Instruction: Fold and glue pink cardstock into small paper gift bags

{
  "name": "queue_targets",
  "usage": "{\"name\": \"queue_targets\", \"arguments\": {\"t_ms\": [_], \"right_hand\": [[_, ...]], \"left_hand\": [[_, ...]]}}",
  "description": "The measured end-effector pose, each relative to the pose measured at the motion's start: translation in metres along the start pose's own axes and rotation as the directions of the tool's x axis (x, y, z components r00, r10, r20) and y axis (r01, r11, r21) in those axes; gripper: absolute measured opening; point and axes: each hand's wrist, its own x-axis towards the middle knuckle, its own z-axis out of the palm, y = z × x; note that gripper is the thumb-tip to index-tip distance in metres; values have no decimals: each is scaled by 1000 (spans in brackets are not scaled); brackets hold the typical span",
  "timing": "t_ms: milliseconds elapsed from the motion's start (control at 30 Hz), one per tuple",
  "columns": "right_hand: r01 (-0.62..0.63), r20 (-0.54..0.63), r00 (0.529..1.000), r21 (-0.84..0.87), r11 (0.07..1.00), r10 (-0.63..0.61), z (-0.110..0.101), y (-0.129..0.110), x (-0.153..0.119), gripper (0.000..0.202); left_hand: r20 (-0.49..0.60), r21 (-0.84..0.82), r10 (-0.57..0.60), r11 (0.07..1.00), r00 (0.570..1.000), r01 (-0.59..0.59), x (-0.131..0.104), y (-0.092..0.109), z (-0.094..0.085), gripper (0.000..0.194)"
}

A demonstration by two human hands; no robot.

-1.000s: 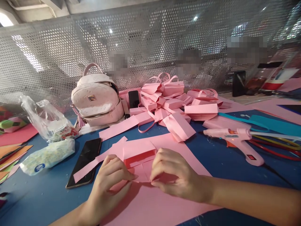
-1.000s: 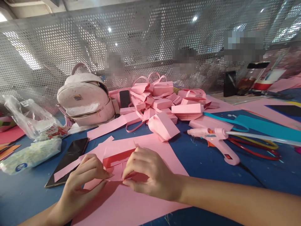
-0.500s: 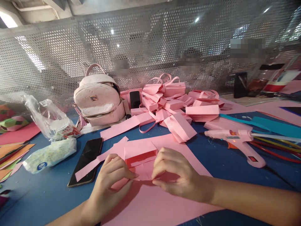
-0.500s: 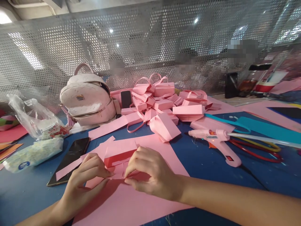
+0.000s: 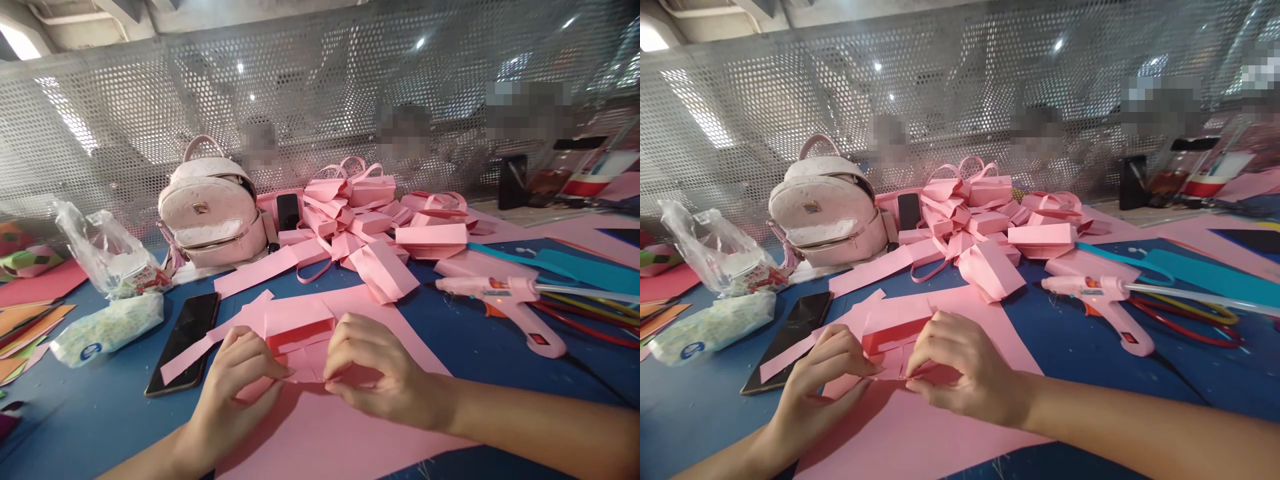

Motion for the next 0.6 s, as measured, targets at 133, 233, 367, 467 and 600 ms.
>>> {"name": "queue_targets", "arguments": {"t_ms": [133, 233, 367, 467, 600], "right_hand": [[-5, 1, 1000, 3, 1000, 5, 0, 1, -1, 11], [-11, -4, 1000, 23, 1000, 11, 1, 1, -1, 7], [-17, -5, 1000, 45, 999, 17, 1, 1, 0, 7], [-34, 8, 999, 51, 998, 33, 0, 0, 1, 9], [-39, 23, 999, 61, 997, 37, -1, -1, 2, 10]], "left_hand": [[-11, -5, 4, 1000, 1000, -4, 0, 0, 0, 21], [-12, -8, 8, 1000, 1000, -9, 0, 0, 0, 22], [-12, -6, 17, 1000, 1000, -17, -1, -1, 0, 23], [-15, 10, 22, 1000, 1000, -22, -2, -2, 0, 23], [-20, 6, 23, 1000, 1000, -23, -2, -3, 0, 23]]}}
